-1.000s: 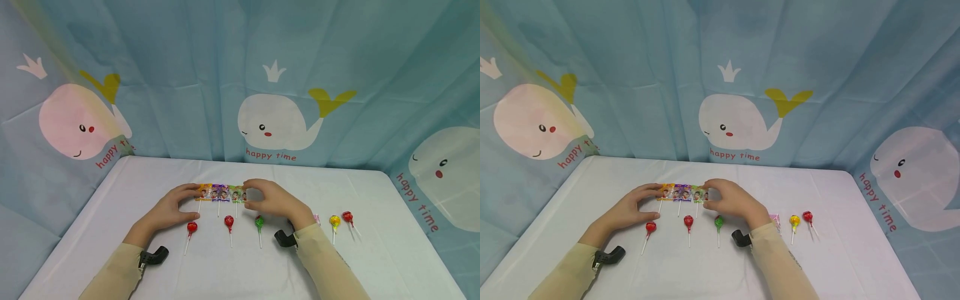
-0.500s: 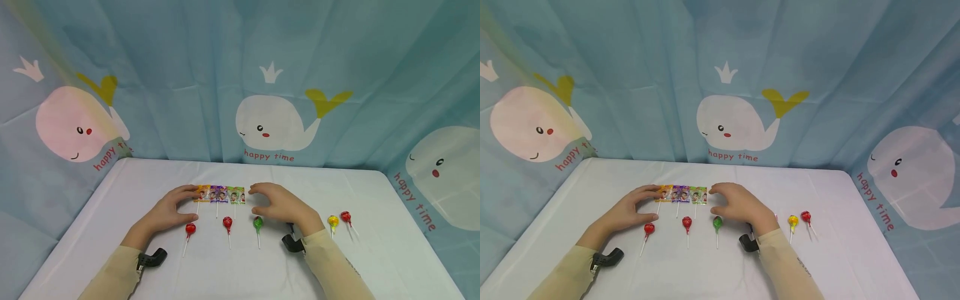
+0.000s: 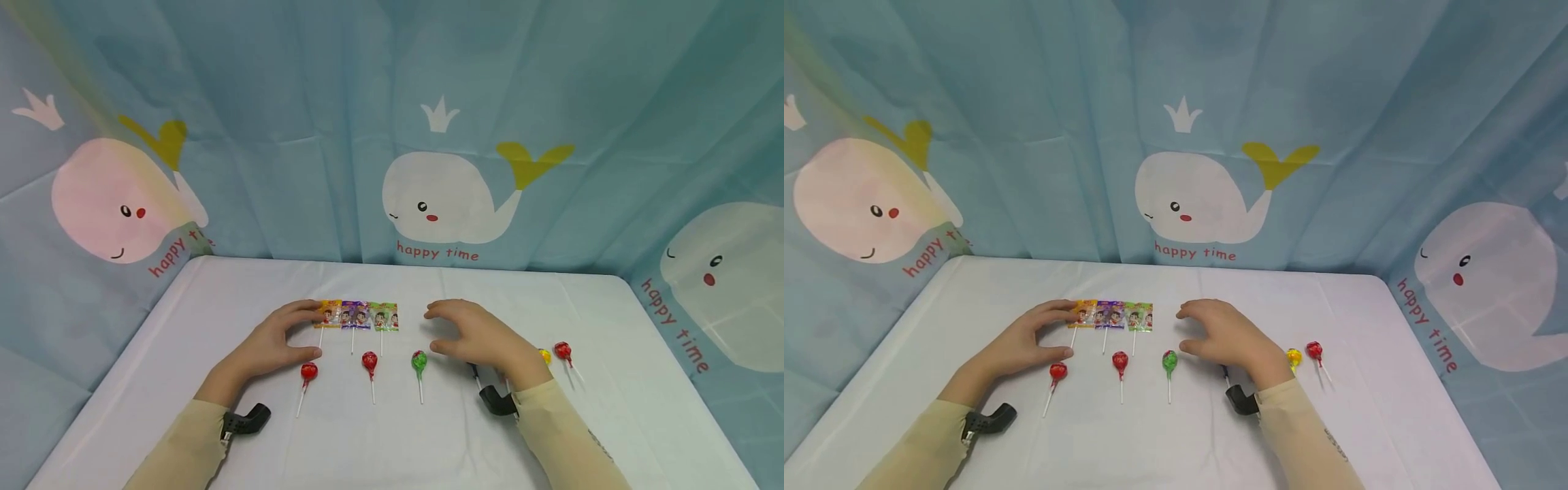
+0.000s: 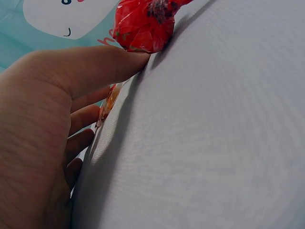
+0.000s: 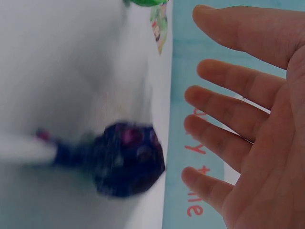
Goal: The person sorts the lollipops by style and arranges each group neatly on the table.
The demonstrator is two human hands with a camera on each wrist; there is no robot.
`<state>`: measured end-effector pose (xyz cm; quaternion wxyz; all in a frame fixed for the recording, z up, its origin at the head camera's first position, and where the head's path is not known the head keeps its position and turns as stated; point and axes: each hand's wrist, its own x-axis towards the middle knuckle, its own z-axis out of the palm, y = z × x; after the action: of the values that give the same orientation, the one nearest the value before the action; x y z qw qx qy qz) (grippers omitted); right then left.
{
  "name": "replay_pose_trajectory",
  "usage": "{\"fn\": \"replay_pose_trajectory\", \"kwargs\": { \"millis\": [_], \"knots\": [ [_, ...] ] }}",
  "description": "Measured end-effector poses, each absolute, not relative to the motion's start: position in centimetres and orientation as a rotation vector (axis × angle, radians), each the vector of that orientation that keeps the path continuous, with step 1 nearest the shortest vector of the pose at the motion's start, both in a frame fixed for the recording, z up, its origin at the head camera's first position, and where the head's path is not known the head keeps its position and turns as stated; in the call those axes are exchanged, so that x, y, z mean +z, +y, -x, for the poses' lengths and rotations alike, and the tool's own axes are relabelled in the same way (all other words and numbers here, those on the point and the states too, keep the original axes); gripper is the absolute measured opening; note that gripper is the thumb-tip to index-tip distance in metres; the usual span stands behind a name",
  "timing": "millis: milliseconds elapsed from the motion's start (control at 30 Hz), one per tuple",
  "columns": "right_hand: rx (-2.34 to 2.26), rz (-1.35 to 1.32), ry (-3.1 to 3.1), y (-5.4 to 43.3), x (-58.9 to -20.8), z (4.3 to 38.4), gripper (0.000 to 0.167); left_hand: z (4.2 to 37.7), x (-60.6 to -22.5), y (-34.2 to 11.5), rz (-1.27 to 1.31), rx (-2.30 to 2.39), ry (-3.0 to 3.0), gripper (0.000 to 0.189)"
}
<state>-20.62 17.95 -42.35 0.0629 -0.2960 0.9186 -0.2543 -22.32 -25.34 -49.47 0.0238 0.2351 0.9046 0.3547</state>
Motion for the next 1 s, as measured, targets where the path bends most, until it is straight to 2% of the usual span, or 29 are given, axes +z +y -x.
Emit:
{"fn": "replay_pose_trajectory", "kwargs": {
  "millis": [1000],
  "knots": [
    [-0.725,0.863,2.849,22.5,-43.1,18.1,0.055,22.2,-49.0,-25.3,-0.746,1.115,2.775,0.061]
  ]
}}
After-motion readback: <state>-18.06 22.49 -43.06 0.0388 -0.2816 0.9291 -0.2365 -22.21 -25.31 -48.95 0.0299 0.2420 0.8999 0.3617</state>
